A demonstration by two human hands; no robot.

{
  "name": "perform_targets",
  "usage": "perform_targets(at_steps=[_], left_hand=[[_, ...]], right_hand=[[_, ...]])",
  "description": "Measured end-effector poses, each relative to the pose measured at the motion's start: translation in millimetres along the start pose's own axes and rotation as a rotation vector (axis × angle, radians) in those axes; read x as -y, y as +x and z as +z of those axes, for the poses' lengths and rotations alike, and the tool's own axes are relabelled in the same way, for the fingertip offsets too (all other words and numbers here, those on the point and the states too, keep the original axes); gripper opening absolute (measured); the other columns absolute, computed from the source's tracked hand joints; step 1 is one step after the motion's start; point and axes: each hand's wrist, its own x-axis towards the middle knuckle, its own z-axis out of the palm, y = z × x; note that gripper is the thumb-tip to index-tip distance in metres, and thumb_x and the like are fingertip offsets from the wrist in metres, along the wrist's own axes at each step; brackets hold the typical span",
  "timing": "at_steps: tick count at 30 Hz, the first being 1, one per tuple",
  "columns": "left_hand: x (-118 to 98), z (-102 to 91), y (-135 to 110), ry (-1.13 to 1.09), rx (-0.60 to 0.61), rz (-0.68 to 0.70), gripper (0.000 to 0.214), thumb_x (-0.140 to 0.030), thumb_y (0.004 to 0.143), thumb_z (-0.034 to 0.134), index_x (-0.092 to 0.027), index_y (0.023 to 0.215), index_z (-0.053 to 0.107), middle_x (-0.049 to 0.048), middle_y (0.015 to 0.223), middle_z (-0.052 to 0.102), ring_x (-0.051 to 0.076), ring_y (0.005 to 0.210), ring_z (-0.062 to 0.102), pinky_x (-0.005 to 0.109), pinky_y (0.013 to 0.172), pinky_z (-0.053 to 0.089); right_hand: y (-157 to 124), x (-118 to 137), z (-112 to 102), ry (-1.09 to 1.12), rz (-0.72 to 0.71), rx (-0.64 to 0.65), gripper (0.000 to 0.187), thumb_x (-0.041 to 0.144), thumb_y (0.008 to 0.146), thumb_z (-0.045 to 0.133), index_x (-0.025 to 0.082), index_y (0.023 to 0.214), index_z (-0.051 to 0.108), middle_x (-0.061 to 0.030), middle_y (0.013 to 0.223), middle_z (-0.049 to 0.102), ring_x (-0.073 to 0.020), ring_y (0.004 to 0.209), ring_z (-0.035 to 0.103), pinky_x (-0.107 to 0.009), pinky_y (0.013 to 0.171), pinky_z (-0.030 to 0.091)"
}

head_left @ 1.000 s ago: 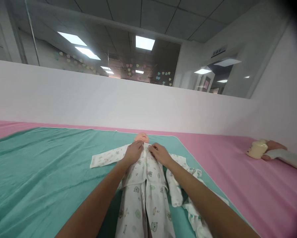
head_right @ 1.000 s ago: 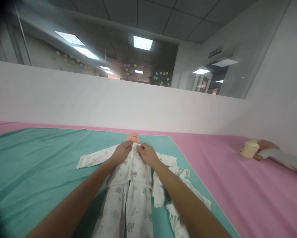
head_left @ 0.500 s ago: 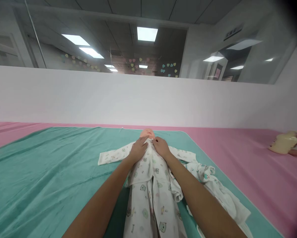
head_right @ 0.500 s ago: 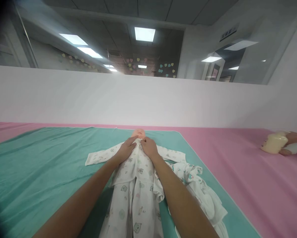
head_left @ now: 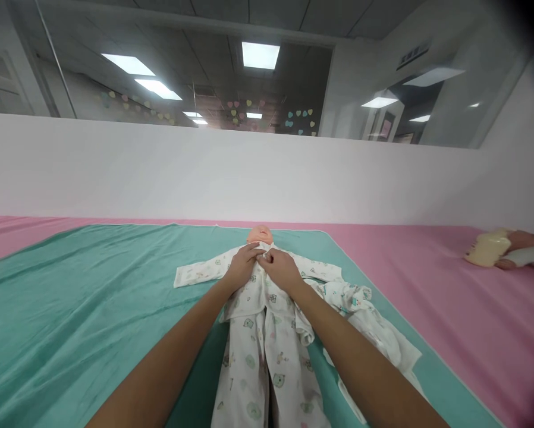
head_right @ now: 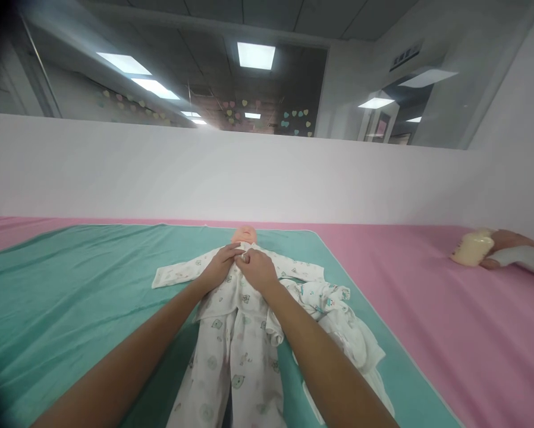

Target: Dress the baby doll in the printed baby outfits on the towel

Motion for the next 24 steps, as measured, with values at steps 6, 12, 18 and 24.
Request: perform_targets(at_steps=[6,12,18,24], left_hand=[[-2,-0.8,-2,0.024,-0.001,-0.01,0.037,-0.02,0.09,0.033,-0.021,0.111,0.064,0.0063,0.134,0.051,0.02,0.124,0.044,0.039,0.108,0.032],[-7,-4.4,-4,0.044,0.014,0.008,0.038,-0.02,0.09,0.033,-0.023,0.114,0.062,0.0053,0.135,0.049,0.019,0.126,0.042,0.038,0.108,0.031],[-13,-6.8,-5,0.085,0.045,-0.019,0.039,-0.02,0.09,0.032,-0.026,0.114,0.063,0.004,0.136,0.048,0.022,0.127,0.04,0.041,0.107,0.032],[-19,-7.6,-4,0.083,-0.001,0.067,0.037,-0.014,0.086,0.034,-0.024,0.101,0.066,0.0022,0.13,0.054,0.019,0.121,0.045,0.037,0.106,0.034]], right_hand=[[-8,-1,-2,-0.034,-0.008,0.006,0.026,0.033,0.088,0.043,0.019,0.065,0.042,0.0023,0.065,0.05,-0.0119,0.062,0.043,-0.024,0.058,0.025],[-11,-1,-5,0.044,-0.091,-0.006,0.025,0.028,0.087,0.04,0.019,0.063,0.039,0.0033,0.061,0.046,-0.0121,0.061,0.041,-0.024,0.059,0.026],[-10,-5,-3,0.211,0.003,-0.053,0.027,0.034,0.088,0.037,0.02,0.065,0.04,0.0033,0.062,0.048,-0.013,0.062,0.044,-0.024,0.059,0.028],[-11,-6,0,0.254,0.047,-0.098,0.026,0.035,0.085,0.042,0.02,0.063,0.041,0.0045,0.059,0.046,-0.0126,0.06,0.043,-0.024,0.059,0.029]])
